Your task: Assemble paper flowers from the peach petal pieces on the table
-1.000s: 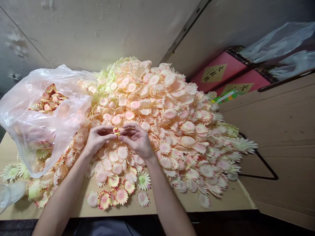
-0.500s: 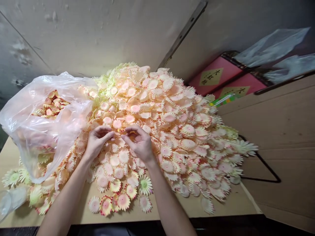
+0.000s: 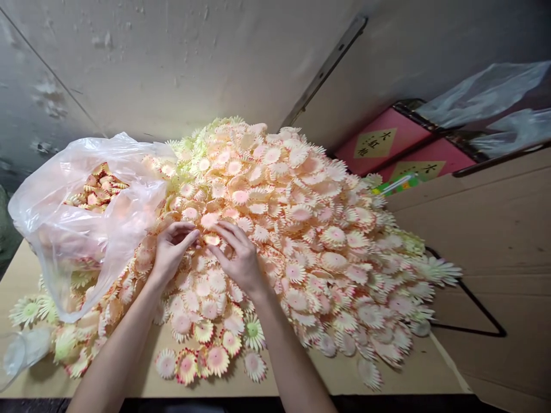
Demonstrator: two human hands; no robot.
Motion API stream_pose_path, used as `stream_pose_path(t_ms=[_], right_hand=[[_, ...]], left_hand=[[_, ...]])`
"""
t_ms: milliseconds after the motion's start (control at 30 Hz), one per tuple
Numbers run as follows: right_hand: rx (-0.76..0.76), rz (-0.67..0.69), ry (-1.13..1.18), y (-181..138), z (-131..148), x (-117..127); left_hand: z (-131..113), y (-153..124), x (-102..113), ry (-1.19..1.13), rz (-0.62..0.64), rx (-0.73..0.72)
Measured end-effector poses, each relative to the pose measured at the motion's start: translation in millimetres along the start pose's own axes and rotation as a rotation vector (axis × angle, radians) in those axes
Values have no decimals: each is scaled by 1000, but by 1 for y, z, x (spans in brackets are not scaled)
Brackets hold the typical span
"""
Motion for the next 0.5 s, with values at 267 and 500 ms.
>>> stream_pose_path(t_ms=[267,500], right_hand=[[-6,-110,-42,1,6,15],[-196,-105,375,-2,1,9]], left_hand=[[-3,-3,-3,30,41,-34],[-2,-7,-11,63,214,-124]])
Point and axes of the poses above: each hand's wrist, its own y-axis towards the middle knuckle, its own x-axis out of the back of the hand, z = x × y, the point moved 6 cm from there along y, towards the middle knuckle, and after that the axes turned 6 degrees about x, right-handed, at the moved point
